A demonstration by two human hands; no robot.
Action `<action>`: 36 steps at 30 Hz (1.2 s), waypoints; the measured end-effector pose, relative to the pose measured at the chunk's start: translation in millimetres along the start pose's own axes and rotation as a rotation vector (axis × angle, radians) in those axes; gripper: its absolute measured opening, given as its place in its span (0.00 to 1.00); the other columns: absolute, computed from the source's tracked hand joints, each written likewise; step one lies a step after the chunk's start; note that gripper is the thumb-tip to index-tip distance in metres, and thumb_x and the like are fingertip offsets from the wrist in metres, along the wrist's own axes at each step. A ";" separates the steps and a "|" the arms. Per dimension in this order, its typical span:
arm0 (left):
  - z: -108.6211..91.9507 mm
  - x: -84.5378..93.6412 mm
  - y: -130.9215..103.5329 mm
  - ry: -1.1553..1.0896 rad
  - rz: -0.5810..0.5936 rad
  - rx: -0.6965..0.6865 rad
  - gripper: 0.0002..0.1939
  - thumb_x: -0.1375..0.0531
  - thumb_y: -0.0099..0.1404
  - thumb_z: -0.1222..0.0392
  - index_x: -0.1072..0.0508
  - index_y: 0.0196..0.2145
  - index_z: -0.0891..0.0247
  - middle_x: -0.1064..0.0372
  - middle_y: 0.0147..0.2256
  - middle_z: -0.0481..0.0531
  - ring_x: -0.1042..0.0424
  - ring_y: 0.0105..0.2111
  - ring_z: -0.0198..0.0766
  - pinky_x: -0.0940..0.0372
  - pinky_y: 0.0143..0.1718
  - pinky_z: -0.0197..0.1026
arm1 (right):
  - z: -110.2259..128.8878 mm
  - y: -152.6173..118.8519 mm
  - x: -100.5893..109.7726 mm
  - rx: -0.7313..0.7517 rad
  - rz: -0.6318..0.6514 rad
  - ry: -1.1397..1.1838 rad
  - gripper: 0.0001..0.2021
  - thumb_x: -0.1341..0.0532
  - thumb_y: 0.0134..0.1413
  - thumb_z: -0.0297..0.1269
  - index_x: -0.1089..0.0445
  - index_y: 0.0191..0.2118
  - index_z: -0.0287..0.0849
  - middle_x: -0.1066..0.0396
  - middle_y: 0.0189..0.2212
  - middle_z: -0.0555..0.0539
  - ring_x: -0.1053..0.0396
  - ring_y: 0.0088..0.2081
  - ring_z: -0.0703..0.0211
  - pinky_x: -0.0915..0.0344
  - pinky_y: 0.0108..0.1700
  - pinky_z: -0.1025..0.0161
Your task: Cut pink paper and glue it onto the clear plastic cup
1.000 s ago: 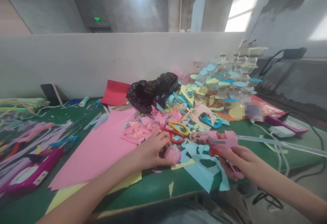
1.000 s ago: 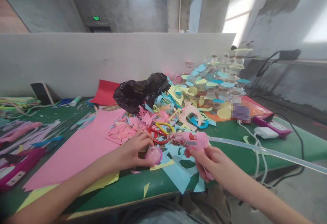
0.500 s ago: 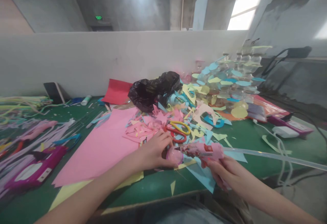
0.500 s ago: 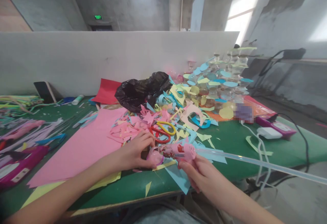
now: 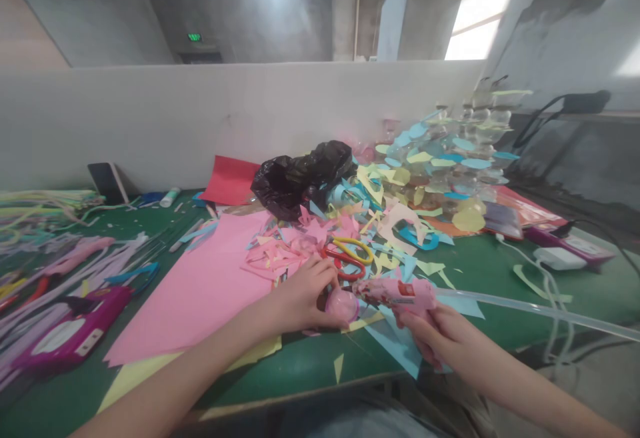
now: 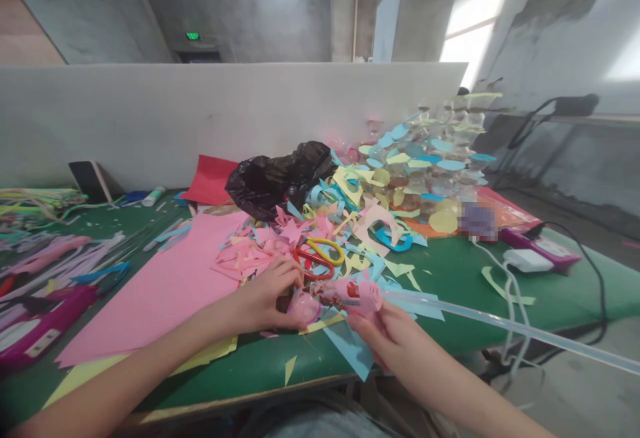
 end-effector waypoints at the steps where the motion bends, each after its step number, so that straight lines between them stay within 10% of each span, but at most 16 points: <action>1: 0.4 -0.2 -0.1 0.003 0.003 0.000 0.24 0.29 0.51 0.45 0.36 0.33 0.61 0.35 0.39 0.52 0.38 0.42 0.44 0.42 0.42 0.42 | 0.6 -0.1 -0.2 0.007 0.008 -0.009 0.29 0.49 0.58 0.64 0.43 0.19 0.45 0.42 0.15 0.52 0.42 0.21 0.62 0.40 0.28 0.64; 36: 4.7 -2.7 0.4 -0.025 0.014 0.033 0.25 0.29 0.50 0.45 0.36 0.34 0.61 0.35 0.41 0.51 0.39 0.43 0.44 0.42 0.43 0.43 | 5.2 -2.4 1.7 0.002 -0.018 -0.111 0.29 0.52 0.56 0.67 0.38 0.23 0.45 0.39 0.16 0.50 0.40 0.22 0.59 0.41 0.26 0.63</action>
Point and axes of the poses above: each hand's wrist, its own y-axis towards the middle knuckle, its own x-axis out of the back of the hand, z = x × y, the point moved 4 cm from there along y, towards the middle knuckle
